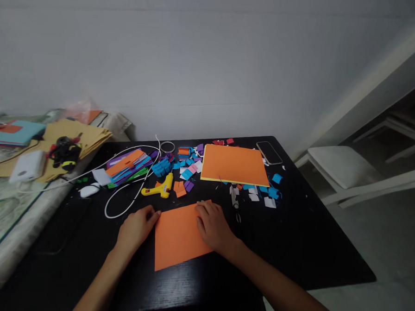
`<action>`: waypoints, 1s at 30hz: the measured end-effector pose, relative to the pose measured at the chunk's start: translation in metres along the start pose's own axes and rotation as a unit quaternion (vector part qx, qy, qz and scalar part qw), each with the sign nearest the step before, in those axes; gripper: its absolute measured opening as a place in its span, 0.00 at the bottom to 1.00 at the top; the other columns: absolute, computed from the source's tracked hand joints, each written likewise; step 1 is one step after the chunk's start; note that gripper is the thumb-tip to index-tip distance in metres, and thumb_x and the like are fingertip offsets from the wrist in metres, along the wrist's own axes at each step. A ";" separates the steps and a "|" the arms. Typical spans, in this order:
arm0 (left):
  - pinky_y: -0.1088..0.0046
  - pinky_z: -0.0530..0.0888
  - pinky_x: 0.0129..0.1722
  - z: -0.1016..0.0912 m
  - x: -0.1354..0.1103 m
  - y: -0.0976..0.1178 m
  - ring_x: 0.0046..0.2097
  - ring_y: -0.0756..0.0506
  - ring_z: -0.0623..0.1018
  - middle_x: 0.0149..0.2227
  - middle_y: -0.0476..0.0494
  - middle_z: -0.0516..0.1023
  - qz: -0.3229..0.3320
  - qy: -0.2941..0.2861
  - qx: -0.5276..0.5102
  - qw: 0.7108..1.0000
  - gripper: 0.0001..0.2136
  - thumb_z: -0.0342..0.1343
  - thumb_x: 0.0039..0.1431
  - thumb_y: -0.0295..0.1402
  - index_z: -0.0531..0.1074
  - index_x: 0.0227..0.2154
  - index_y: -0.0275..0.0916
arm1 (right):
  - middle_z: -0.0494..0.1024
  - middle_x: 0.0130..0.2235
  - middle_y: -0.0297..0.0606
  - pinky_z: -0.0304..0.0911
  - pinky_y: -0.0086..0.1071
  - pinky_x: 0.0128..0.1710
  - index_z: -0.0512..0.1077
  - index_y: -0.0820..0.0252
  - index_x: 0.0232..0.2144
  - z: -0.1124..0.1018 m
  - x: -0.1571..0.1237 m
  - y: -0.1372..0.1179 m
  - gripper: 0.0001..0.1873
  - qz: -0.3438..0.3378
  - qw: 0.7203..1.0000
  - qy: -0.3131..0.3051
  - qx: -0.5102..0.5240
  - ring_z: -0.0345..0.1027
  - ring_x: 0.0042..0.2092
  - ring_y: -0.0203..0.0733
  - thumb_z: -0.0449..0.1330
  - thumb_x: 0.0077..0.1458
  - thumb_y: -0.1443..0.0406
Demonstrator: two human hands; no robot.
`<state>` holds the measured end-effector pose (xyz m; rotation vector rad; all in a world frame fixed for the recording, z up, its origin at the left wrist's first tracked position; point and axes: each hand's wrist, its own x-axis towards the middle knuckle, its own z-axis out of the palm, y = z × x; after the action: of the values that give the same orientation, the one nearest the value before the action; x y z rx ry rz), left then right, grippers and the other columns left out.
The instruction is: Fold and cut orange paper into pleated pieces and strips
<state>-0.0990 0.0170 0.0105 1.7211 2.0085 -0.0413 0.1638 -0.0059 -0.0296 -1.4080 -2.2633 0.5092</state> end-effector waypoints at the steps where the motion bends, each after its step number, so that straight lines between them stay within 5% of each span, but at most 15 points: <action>1: 0.70 0.62 0.31 0.000 0.000 -0.003 0.37 0.40 0.80 0.32 0.44 0.80 -0.004 0.001 -0.004 1.000 0.16 0.48 0.69 0.47 0.69 0.30 0.44 | 0.76 0.59 0.50 0.61 0.50 0.63 0.71 0.62 0.54 0.000 0.000 0.000 0.16 0.000 1.000 0.000 0.001 0.67 0.62 0.53 0.54 0.66 0.72; 9: 0.71 0.62 0.30 0.005 0.002 -0.017 0.33 0.42 0.78 0.27 0.46 0.78 -0.014 0.041 -0.046 0.998 0.16 0.50 0.66 0.45 0.70 0.26 0.43 | 0.74 0.62 0.52 0.60 0.51 0.65 0.72 0.63 0.56 -0.002 -0.002 0.003 0.18 -0.007 1.000 -0.009 0.024 0.66 0.64 0.53 0.55 0.65 0.72; 14: 0.73 0.62 0.29 0.018 -0.004 -0.025 0.29 0.45 0.74 0.23 0.50 0.73 -0.011 0.113 -0.092 0.989 0.20 0.46 0.67 0.50 0.66 0.24 0.43 | 0.72 0.65 0.50 0.56 0.49 0.70 0.73 0.61 0.56 -0.027 -0.014 0.008 0.22 -0.025 0.998 -0.036 0.053 0.63 0.68 0.51 0.63 0.60 0.69; 21: 0.74 0.62 0.28 0.032 -0.008 -0.029 0.27 0.48 0.70 0.22 0.53 0.68 0.017 0.167 -0.130 0.977 0.21 0.46 0.67 0.52 0.64 0.24 0.42 | 0.63 0.72 0.51 0.42 0.59 0.74 0.72 0.58 0.62 -0.060 -0.027 0.016 0.38 -0.007 0.974 -0.221 0.056 0.52 0.74 0.58 0.76 0.50 0.61; 30: 0.73 0.61 0.29 0.029 -0.009 -0.025 0.28 0.47 0.74 0.22 0.51 0.72 0.021 0.163 -0.092 0.982 0.19 0.47 0.67 0.48 0.66 0.24 0.42 | 0.68 0.69 0.48 0.47 0.56 0.73 0.74 0.56 0.60 -0.066 -0.025 0.015 0.30 -0.015 0.972 -0.230 0.035 0.57 0.72 0.54 0.72 0.56 0.66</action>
<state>-0.1120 -0.0062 -0.0194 1.7388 2.1226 0.4553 0.2198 -0.0170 0.0145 -1.3219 -2.5825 0.9822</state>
